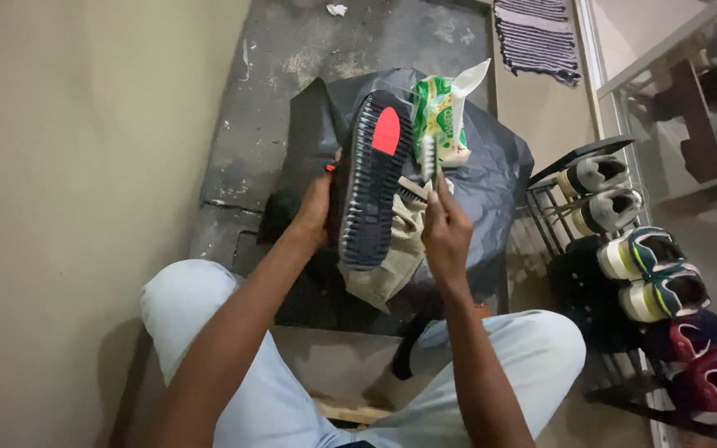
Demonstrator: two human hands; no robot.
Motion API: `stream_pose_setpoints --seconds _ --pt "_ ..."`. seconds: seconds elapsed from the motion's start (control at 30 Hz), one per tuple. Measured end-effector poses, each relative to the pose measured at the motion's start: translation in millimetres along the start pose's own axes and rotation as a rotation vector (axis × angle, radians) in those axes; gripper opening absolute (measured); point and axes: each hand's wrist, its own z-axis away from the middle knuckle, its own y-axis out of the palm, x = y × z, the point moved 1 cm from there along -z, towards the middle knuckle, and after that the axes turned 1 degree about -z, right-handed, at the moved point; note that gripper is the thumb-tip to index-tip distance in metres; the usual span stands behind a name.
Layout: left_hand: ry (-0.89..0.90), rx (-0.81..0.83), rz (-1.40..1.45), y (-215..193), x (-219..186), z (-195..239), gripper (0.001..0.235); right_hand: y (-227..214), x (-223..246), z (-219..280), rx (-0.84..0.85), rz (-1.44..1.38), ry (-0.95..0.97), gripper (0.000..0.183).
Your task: The person scrubs a black sneaker with red laces using a green brush and a cloth, then wipes it down. They briefly place the shoe on a nearby shoe rack before returning to continue scrubbing and wiping the shoe with the brush and cloth.
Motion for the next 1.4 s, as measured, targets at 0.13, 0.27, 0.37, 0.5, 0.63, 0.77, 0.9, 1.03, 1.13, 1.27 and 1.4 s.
stream_pose_setpoints --seconds 0.13,0.27,0.37,0.5,0.63,0.77,0.9,1.03,1.13,1.27,1.4 --pt "-0.043 0.1 0.022 13 -5 21 0.048 7 -8 -5 0.044 -0.471 0.219 0.033" --pt "-0.056 0.108 0.038 16 2 15 0.046 18 26 41 0.035 -0.015 -0.115 0.039" --pt "-0.061 0.104 0.042 7 6 15 0.044 16 45 90 0.066 0.054 -0.219 0.049" --pt "-0.058 0.092 0.048 15 16 13 0.042 12 27 72 0.05 0.122 -0.235 0.047" --pt "-0.112 0.113 0.046 17 28 11 0.04 17 17 33 -0.017 0.257 -0.324 0.047" --pt "-0.074 0.139 0.068 10 18 5 0.038 20 22 71 -0.006 0.333 -0.523 0.046" --pt "-0.058 0.113 0.107 3 22 6 0.036 -10 57 121 0.223 0.23 -0.339 0.051" --pt "-0.069 0.131 0.115 9 23 -1 0.034 -17 71 137 0.174 0.32 -0.392 0.047" --pt "-0.059 0.134 0.141 2 21 -3 0.033 -14 57 127 0.165 0.27 -0.402 0.048" --pt "-0.051 0.143 0.17 7 25 -2 0.03 -2 63 57 -0.063 0.268 -0.433 0.045" --pt "-0.05 0.165 0.188 1 26 -1 0.029 -5 65 0 -0.039 0.082 -0.323 0.043"
